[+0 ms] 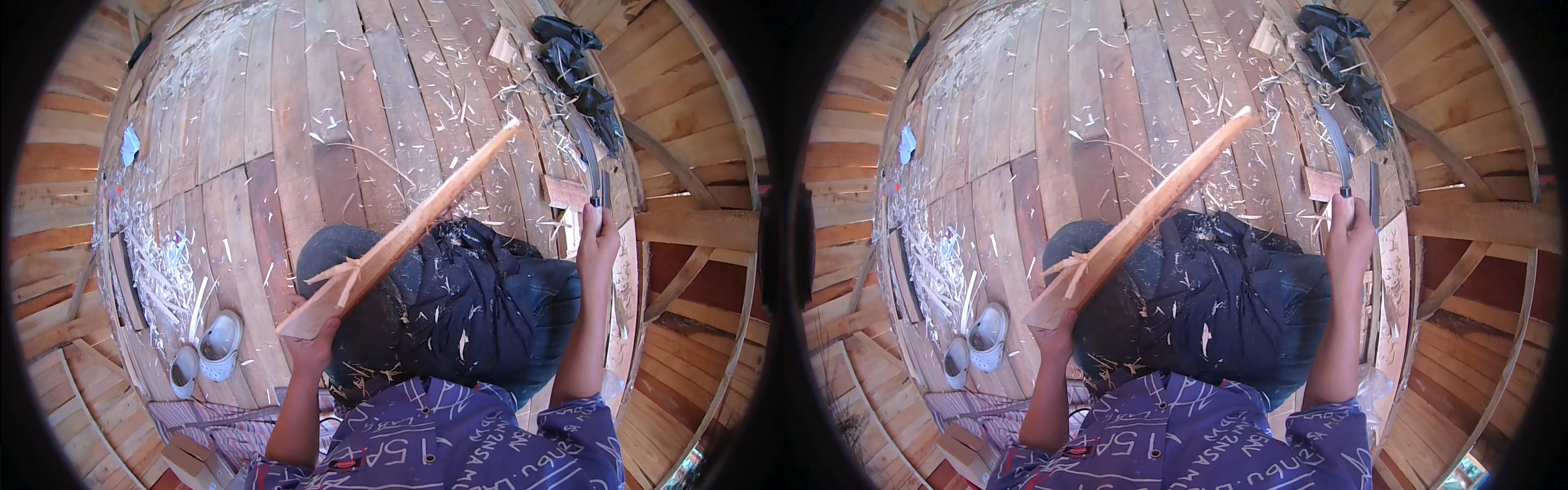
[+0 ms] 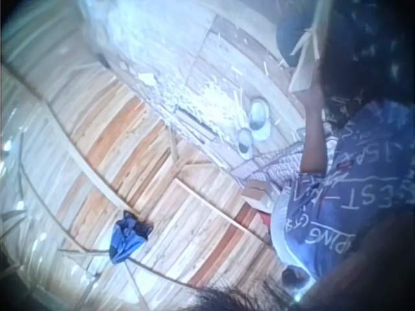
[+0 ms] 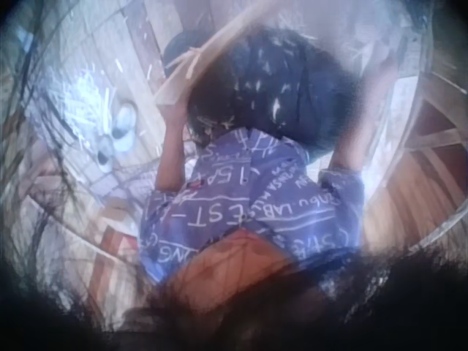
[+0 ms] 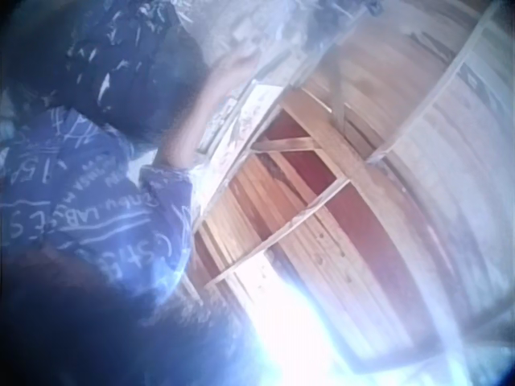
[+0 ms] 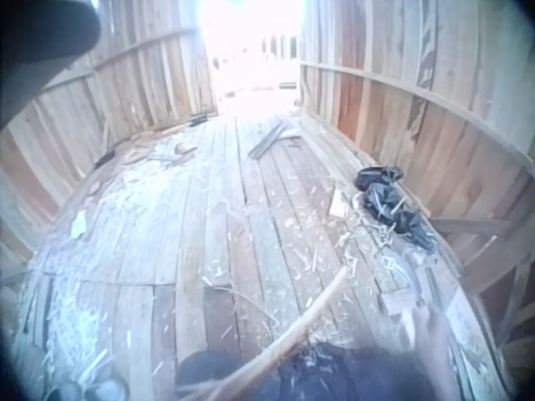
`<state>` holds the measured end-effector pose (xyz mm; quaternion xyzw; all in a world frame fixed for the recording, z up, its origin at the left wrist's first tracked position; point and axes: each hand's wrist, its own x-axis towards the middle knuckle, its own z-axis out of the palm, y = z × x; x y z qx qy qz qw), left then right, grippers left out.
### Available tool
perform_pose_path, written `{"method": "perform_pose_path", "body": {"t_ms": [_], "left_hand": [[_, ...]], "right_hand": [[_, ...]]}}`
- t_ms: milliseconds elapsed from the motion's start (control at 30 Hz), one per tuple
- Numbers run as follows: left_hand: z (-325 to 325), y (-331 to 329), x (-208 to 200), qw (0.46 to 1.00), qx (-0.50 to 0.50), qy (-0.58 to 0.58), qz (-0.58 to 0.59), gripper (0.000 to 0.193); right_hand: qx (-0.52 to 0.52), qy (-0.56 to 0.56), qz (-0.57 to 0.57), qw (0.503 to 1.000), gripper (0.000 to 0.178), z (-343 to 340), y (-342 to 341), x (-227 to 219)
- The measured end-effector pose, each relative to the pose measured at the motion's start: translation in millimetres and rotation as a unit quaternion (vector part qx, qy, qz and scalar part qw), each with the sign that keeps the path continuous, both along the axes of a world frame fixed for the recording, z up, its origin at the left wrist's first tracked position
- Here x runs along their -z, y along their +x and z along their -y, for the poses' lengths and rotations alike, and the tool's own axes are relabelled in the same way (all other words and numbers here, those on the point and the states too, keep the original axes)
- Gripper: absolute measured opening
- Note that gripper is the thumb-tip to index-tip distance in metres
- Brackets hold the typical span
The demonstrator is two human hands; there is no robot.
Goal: The person is using a curved knife to shave down the edges of a piece of wood and a thin wooden rod.
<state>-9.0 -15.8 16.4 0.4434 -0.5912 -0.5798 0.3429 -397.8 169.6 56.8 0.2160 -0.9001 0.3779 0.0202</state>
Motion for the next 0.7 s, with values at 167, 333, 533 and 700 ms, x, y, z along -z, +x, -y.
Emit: {"method": "perform_pose_path", "body": {"t_ms": [167,333,533,700], "left_hand": [[-7.8,1.6,3.1,0.999,-0.028,0.022,-0.003,0.030],[-7.3,-3.9,-0.9,0.996,0.017,-0.079,0.037,0.030],[-5.8,-4.3,1.2,0.995,0.019,-0.086,0.043,0.029],[-5.8,-6.4,-1.9,0.998,0.007,-0.062,0.020,0.030]], "right_hand": [[-0.189,0.035,0.173,0.966,0.024,34.8,93.9,-35.6],[-0.323,0.009,0.202,0.925,0.028,67.2,130.6,-20.3],[-0.123,0.051,0.135,0.982,0.035,58.3,58.6,11.3],[-0.083,0.099,0.075,0.989,0.033,47.1,35.7,-9.9]]}}
